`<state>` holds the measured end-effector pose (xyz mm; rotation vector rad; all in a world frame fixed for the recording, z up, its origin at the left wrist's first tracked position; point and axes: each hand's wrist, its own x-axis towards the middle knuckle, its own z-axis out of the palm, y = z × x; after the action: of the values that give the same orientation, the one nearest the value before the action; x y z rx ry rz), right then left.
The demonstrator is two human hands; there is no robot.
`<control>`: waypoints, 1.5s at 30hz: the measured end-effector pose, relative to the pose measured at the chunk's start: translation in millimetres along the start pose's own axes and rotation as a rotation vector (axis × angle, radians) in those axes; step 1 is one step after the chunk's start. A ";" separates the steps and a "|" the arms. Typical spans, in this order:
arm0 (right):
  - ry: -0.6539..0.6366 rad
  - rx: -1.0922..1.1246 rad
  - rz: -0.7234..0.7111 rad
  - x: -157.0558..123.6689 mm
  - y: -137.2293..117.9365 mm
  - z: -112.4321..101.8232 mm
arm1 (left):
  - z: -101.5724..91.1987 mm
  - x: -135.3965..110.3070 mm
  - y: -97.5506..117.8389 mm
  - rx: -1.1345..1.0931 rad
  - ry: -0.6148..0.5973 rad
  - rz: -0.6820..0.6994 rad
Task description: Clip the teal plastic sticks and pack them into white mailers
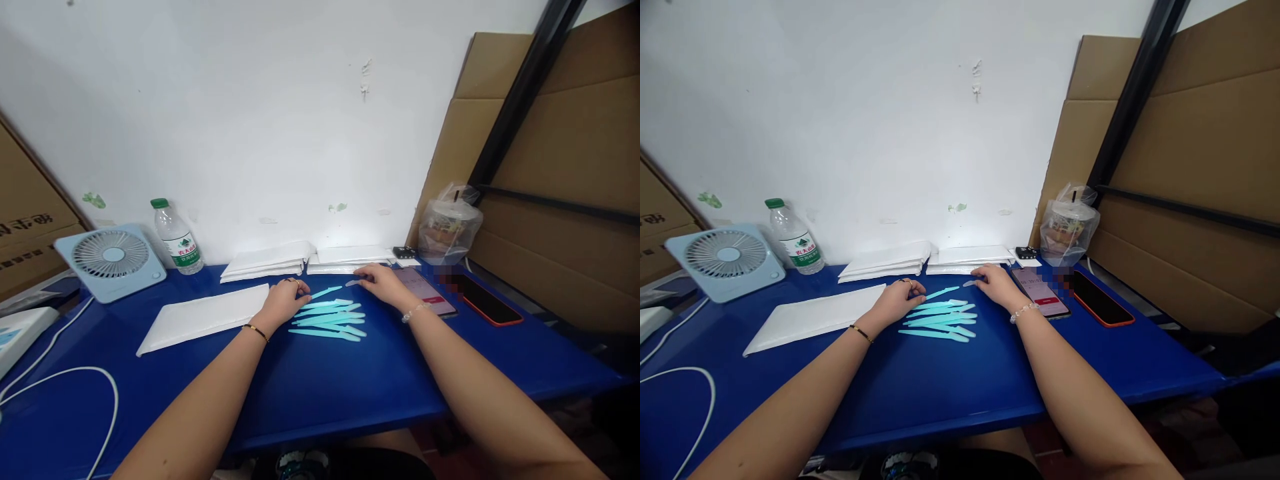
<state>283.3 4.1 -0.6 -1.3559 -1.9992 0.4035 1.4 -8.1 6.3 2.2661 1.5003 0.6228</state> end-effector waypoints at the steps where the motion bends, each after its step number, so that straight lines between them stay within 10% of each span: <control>1: -0.026 -0.057 -0.032 0.6 3.2 0.9 | 0.5 0.3 0.7 0.052 0.010 0.001; 12: -0.153 -0.459 -0.073 7.3 -7.0 20.2 | 6.8 1.6 1.9 0.044 -0.042 -0.032; 25: -0.076 0.797 0.231 2.4 -13.5 6.3 | 3.4 4.6 -5.4 -0.233 -0.072 -0.062; 39: -0.152 0.882 0.249 -0.6 -22.1 22.4 | 7.3 7.2 -11.3 -0.282 -0.082 -0.030; 45: -0.244 0.586 0.189 -2.8 -29.7 21.0 | 5.8 4.6 -7.5 -0.213 -0.097 0.020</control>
<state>249.0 -8.2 0.8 -1.1515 -1.7328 1.1867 0.3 -1.3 -1.7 2.1197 1.3013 0.6360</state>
